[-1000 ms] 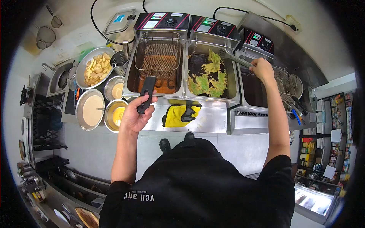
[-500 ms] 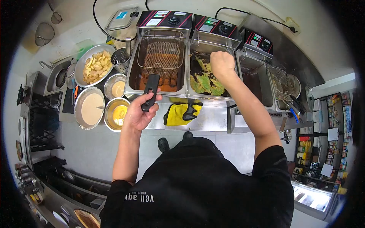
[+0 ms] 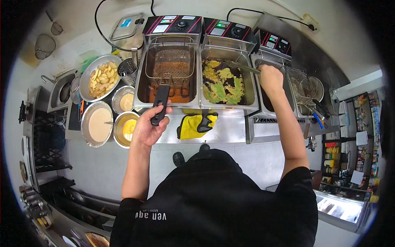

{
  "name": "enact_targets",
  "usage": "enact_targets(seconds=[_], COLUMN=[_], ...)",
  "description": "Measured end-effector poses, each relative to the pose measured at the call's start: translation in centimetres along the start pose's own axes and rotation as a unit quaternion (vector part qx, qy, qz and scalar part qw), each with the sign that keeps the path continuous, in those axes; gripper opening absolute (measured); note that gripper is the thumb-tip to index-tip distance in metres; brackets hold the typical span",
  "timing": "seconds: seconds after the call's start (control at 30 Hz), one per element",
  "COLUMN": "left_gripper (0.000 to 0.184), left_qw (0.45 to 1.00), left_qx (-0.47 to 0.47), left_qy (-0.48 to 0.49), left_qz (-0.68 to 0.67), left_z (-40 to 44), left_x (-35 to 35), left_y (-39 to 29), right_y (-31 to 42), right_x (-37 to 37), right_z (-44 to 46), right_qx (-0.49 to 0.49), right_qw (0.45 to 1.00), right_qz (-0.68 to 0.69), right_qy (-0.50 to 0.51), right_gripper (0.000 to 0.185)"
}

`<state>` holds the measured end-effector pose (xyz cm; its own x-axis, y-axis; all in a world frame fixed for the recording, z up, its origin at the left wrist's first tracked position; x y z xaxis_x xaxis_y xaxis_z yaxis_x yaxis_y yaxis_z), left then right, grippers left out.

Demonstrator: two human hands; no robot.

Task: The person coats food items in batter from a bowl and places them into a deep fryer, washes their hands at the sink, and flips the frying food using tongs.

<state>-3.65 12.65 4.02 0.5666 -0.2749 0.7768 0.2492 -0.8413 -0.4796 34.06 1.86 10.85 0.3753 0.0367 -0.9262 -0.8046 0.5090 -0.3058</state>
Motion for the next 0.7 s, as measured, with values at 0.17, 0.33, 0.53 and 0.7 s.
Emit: enact_targets(seconds=[0.17,0.33,0.53,0.7], left_gripper=[0.033,0.037,0.038,0.038], left_qw=[1.0,0.999,1.0,0.999], left_qx=[-0.009,-0.006,0.007,0.011], left_qy=[0.022,0.027,0.02,0.004], left_qz=[-0.02,-0.02,-0.02,-0.03], left_z=[0.2,0.1,0.1,0.0], left_x=[-0.3,0.2,0.2,0.7], left_y=[0.1,0.1,0.3,0.4], right_y=[-1.8,-0.6,-0.8,-0.4], right_x=[2.9,5.5,6.4,6.8], right_z=[-4.4,-6.2,-6.0,-5.2], right_qx=[-0.085,-0.118,-0.091,-0.118], right_qw=[0.99,0.988,0.992,0.99], right_qz=[-0.066,-0.072,-0.062,-0.056], right_qy=[-0.092,-0.073,-0.055,-0.056], right_gripper=[0.007,0.011,0.012,0.013])
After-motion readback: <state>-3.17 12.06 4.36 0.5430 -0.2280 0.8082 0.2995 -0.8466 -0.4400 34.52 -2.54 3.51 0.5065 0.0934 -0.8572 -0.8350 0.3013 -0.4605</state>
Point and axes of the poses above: each hand's wrist, its own z-axis towards the middle knuckle, its own x-axis out of the palm, y = z × x, the point moved 3 cm from there along z, towards the middle knuckle, and after that the axes turned 2 degrees about -x, right-handed, at the moved point
